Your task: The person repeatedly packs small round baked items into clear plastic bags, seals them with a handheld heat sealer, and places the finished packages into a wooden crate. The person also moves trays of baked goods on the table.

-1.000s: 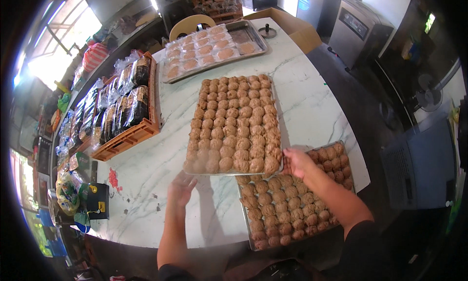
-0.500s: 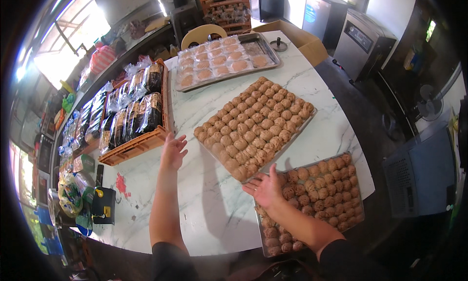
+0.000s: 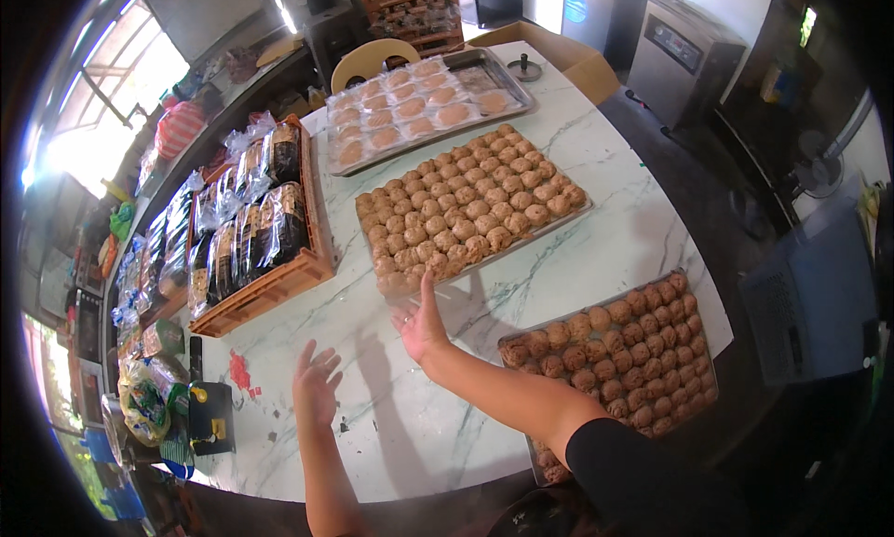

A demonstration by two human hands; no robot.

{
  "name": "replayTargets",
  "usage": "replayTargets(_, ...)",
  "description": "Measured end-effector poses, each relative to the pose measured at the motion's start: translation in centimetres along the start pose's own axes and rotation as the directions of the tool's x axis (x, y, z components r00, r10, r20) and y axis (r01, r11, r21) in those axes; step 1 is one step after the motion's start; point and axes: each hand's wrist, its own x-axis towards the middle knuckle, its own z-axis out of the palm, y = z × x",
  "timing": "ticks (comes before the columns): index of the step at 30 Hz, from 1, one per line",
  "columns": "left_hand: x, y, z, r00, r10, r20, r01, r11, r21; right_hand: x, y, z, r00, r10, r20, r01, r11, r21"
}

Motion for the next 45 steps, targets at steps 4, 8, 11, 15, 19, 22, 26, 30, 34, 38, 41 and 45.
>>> replayTargets(4, 0.7, -1.8, 0.0, 0.999, -0.039, 0.018, 0.039, 0.999, -0.018, 1.7, 2.0, -1.0, 1.000, -0.011, 0.024, 0.012, 1.000, -0.020)
replayTargets(8, 1.4, -3.7, 1.9, 0.995, -0.092, 0.041, 0.094, 0.994, -0.060, 3.6, 2.6, -2.2, 0.993, 0.107, 0.055, -0.107, 0.994, -0.013)
replayTargets(11, 1.3, -5.5, 3.6, 0.993, -0.114, 0.036, 0.111, 0.992, 0.056, 3.3, 1.5, -2.0, 0.979, 0.143, 0.147, -0.131, 0.987, -0.093)
replayTargets(15, -1.6, -9.0, 5.2, 0.990, -0.130, 0.049, 0.116, 0.968, 0.224, -2.7, -4.0, -2.9, 0.962, 0.167, 0.214, -0.107, 0.958, -0.267)
replayTargets(19, -9.0, -13.7, 6.4, 0.918, -0.365, 0.157, 0.322, 0.915, 0.245, -15.0, -18.0, -12.0, 0.914, -0.213, 0.347, 0.405, 0.560, -0.723)
replayTargets(22, -15.3, -17.4, 7.5, 0.811, -0.544, 0.216, 0.454, 0.818, 0.354, -23.2, -30.5, -22.9, 0.585, -0.792, 0.172, 0.353, 0.058, -0.934)
replayTargets(26, -19.8, -20.7, 7.0, 0.672, -0.692, 0.263, 0.452, 0.665, 0.595, -36.4, -38.3, -38.5, 0.240, -0.925, -0.295, -0.326, 0.209, -0.922)
replayTargets(30, -21.9, -23.0, 5.4, 0.516, -0.791, 0.330, 0.187, 0.480, 0.857, -43.6, -35.9, -48.3, 0.517, -0.372, -0.770, -0.149, 0.847, -0.510)
replayTargets(34, -23.6, -23.6, 6.5, 0.356, -0.721, 0.595, 0.016, 0.641, 0.767, -43.8, -32.7, -49.9, 0.822, -0.287, -0.492, 0.086, 0.916, -0.391)
replayTargets(38, -24.9, -23.3, 9.7, 0.519, -0.644, 0.563, 0.417, 0.765, 0.491, -42.3, -31.6, -47.4, 0.875, -0.333, -0.352, 0.217, 0.919, -0.330)
replayTargets(41, -24.9, -24.1, 10.4, 0.507, -0.719, 0.476, 0.687, 0.670, 0.280, -42.3, -31.6, -45.5, 0.877, -0.363, -0.315, 0.222, 0.887, -0.405)
replayTargets(45, -24.3, -26.2, 8.7, 0.623, -0.388, 0.679, -0.069, 0.837, 0.543, -42.7, -32.2, -43.7, 0.876, -0.337, -0.344, 0.187, 0.896, -0.402)
